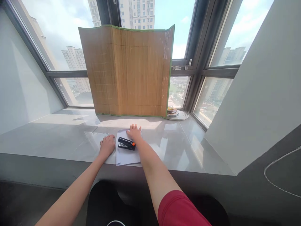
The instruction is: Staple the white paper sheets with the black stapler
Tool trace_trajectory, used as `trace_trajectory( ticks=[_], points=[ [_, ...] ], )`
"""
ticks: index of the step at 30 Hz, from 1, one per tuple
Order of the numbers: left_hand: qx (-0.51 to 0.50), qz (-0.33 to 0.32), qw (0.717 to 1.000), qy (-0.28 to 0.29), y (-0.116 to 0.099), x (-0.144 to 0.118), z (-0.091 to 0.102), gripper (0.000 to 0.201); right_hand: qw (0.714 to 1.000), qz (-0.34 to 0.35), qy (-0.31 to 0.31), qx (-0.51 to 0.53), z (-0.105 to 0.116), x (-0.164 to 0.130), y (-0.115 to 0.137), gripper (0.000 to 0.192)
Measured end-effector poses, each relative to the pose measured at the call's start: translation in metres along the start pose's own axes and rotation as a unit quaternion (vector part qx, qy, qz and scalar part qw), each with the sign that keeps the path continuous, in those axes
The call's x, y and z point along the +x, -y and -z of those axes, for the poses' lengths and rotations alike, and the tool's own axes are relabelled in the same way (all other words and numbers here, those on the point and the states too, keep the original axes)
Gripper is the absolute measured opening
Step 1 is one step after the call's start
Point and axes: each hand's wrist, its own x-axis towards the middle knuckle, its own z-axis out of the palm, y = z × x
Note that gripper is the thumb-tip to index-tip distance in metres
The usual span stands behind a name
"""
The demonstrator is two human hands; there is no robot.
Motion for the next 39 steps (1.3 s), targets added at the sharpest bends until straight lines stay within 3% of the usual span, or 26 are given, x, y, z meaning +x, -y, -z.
trace_trajectory(
  ticks=[3,7,11,19,22,25,28,32,35,39],
  points=[
    [0.008,0.002,1.0,-0.004,0.004,0.0,0.0,0.036,1.0,-0.007,-0.012,0.001,-0.002,-0.002,0.002,0.078],
    [0.007,-0.003,1.0,0.004,0.006,0.001,-0.001,0.038,0.999,-0.041,-0.021,-0.007,0.003,-0.014,-0.018,0.083],
    [0.01,-0.003,1.0,0.014,0.005,0.001,0.001,0.04,0.997,-0.071,-0.025,-0.019,0.015,-0.033,-0.058,0.081],
    [0.017,0.001,1.0,0.012,-0.003,-0.001,0.005,0.039,0.988,-0.146,-0.035,-0.044,0.042,-0.088,-0.168,0.08],
    [0.019,0.007,1.0,0.005,0.0,-0.002,0.003,0.038,0.985,-0.16,-0.037,-0.053,0.047,-0.099,-0.188,0.079],
    [-0.04,-0.009,0.999,-0.012,-0.002,-0.001,0.002,0.035,0.985,-0.161,-0.035,-0.056,0.046,-0.098,-0.186,0.075],
    [-0.197,-0.091,0.976,-0.023,-0.028,0.003,-0.003,0.034,0.985,-0.162,-0.033,-0.048,0.044,-0.092,-0.174,0.074],
    [-0.33,-0.2,0.923,0.018,-0.101,0.004,-0.019,0.035,0.986,-0.159,-0.037,-0.026,0.053,-0.089,-0.159,0.076],
    [-0.308,-0.22,0.924,0.049,-0.148,-0.002,-0.033,0.039,0.984,-0.138,-0.109,0.011,0.069,-0.098,-0.157,0.067],
    [-0.19,-0.196,0.958,0.087,-0.168,-0.011,-0.042,0.04,0.968,-0.057,-0.222,0.104,0.08,-0.133,-0.165,0.052]
  ],
)
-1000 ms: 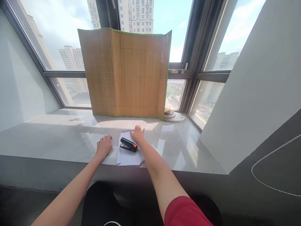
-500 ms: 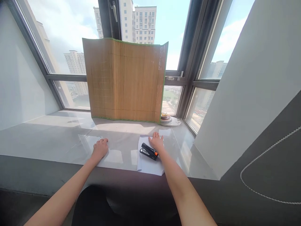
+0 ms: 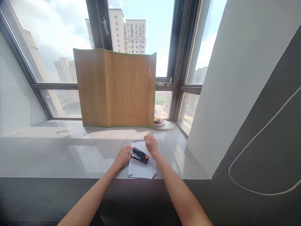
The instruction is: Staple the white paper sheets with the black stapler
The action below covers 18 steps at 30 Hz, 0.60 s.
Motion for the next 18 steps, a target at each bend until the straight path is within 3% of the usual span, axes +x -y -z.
trace_trajectory(
  ticks=[5,8,13,18],
  points=[
    [0.025,0.006,1.0,0.014,0.001,-0.001,0.003,0.047,0.988,0.136,0.056,0.056,0.009,-0.06,-0.013,0.035],
    [0.02,0.007,1.0,0.017,0.002,0.0,0.004,0.05,0.98,0.178,0.075,0.049,0.009,-0.08,-0.011,0.04],
    [0.015,-0.009,1.0,0.006,0.003,-0.001,0.007,0.052,0.981,0.178,0.065,0.038,0.01,-0.081,-0.01,0.019],
    [0.005,-0.012,1.0,0.0,0.001,-0.003,0.01,0.049,0.99,0.128,-0.016,0.065,0.011,-0.078,-0.02,0.029]
  ],
)
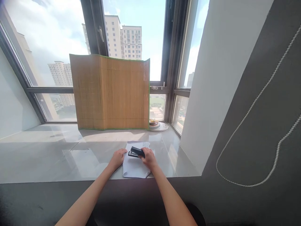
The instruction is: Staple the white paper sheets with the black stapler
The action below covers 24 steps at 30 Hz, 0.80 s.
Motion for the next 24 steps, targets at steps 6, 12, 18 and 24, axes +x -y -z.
trace_trajectory(
  ticks=[6,12,18,24],
  points=[
    [0.031,0.004,0.999,-0.01,-0.007,-0.001,0.005,0.039,0.999,-0.016,0.017,0.022,-0.001,0.002,-0.006,0.03],
    [0.026,0.002,1.0,-0.005,-0.006,-0.001,0.005,0.038,0.999,0.006,0.021,0.044,-0.004,0.002,-0.004,0.035],
    [0.025,0.013,1.0,-0.008,-0.01,-0.002,0.006,0.036,0.985,0.009,-0.171,0.012,0.016,-0.009,0.008,0.036],
    [0.013,0.02,1.0,-0.007,-0.013,-0.001,0.008,0.036,0.975,-0.107,-0.174,0.089,0.02,-0.011,-0.006,0.058]
  ],
)
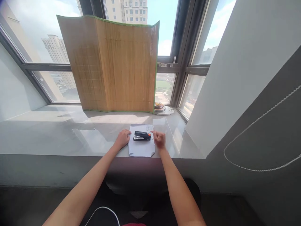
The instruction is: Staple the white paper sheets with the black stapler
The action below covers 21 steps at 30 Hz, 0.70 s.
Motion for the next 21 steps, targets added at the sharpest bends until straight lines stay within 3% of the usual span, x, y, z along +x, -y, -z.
trace_trajectory(
  ticks=[5,10,21],
  points=[
    [-0.115,0.013,0.993,-0.013,0.011,0.004,-0.002,0.034,0.999,-0.009,0.034,-0.012,-0.004,0.0,0.001,0.06],
    [-0.299,0.068,0.951,-0.041,0.023,0.005,-0.003,0.026,0.998,-0.023,0.043,-0.029,-0.005,0.003,0.003,0.064],
    [-0.44,0.118,0.887,-0.073,0.028,0.008,-0.007,0.027,0.998,-0.043,0.05,-0.024,-0.011,0.003,0.0,0.053]
  ],
)
